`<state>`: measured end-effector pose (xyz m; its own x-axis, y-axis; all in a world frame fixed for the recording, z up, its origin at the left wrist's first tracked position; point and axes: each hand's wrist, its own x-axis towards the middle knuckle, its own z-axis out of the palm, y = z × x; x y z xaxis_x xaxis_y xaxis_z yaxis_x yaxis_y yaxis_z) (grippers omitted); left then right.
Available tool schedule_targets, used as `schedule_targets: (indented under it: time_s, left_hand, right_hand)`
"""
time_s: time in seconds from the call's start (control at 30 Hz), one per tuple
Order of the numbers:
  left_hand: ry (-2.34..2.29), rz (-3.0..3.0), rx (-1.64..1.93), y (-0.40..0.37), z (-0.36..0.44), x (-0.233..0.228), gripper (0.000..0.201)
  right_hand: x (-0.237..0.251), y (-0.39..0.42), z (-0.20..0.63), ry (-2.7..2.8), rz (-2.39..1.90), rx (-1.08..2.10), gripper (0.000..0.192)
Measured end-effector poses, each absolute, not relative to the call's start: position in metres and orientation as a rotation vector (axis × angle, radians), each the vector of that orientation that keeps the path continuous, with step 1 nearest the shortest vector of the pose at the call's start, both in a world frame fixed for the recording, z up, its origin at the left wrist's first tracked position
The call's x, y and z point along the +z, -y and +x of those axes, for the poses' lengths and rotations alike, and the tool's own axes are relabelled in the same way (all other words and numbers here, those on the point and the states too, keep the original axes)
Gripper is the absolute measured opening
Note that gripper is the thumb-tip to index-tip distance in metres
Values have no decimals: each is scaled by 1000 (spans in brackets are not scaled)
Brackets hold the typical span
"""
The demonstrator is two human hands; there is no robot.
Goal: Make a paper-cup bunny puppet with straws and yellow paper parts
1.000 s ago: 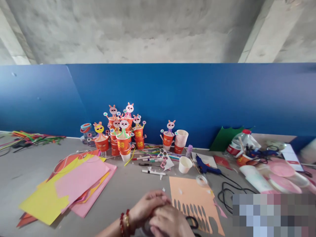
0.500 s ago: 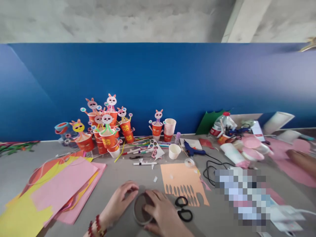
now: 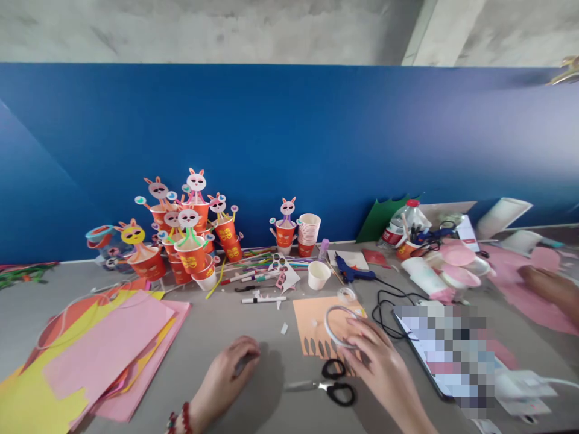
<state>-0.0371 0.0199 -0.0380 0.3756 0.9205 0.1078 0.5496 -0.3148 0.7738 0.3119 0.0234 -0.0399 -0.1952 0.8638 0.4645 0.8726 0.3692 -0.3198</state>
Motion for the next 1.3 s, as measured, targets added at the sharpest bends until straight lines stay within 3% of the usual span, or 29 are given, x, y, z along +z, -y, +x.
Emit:
schedule_targets:
  time_s: [0.23,0.43,0.53,0.63,0.87,1.1,1.3]
  left_hand:
    - [-1238,2142,546,-21,-29,-27,16]
    - [-1249,2422,378,-56,11,-23,32]
    - [-1362,2480,289,-73,32,-32,24]
    - [-1404,2496,287,-79,42,-43,13]
    - [-1418,2519,349,-83,30,-46,11]
    - [-1503,2646,339,-115,22,-48,23]
    - [-1438,2725,326,-130,24,-52,14]
  right_hand:
    - [-56,-19,334,2163,-1576,-151,24]
    - [-30,-58,277,2255,-1581,150,19]
    - [-34,-74,260,2319,-1703,191,12]
    - [-42,-80,256,2356,-1709,187,15]
    - [-39,-82,253,2395,-1717,210,19]
    - [-32,-91,226,2411,-1621,285,13]
    - [-24,-87,211,2339,-1486,315,18]
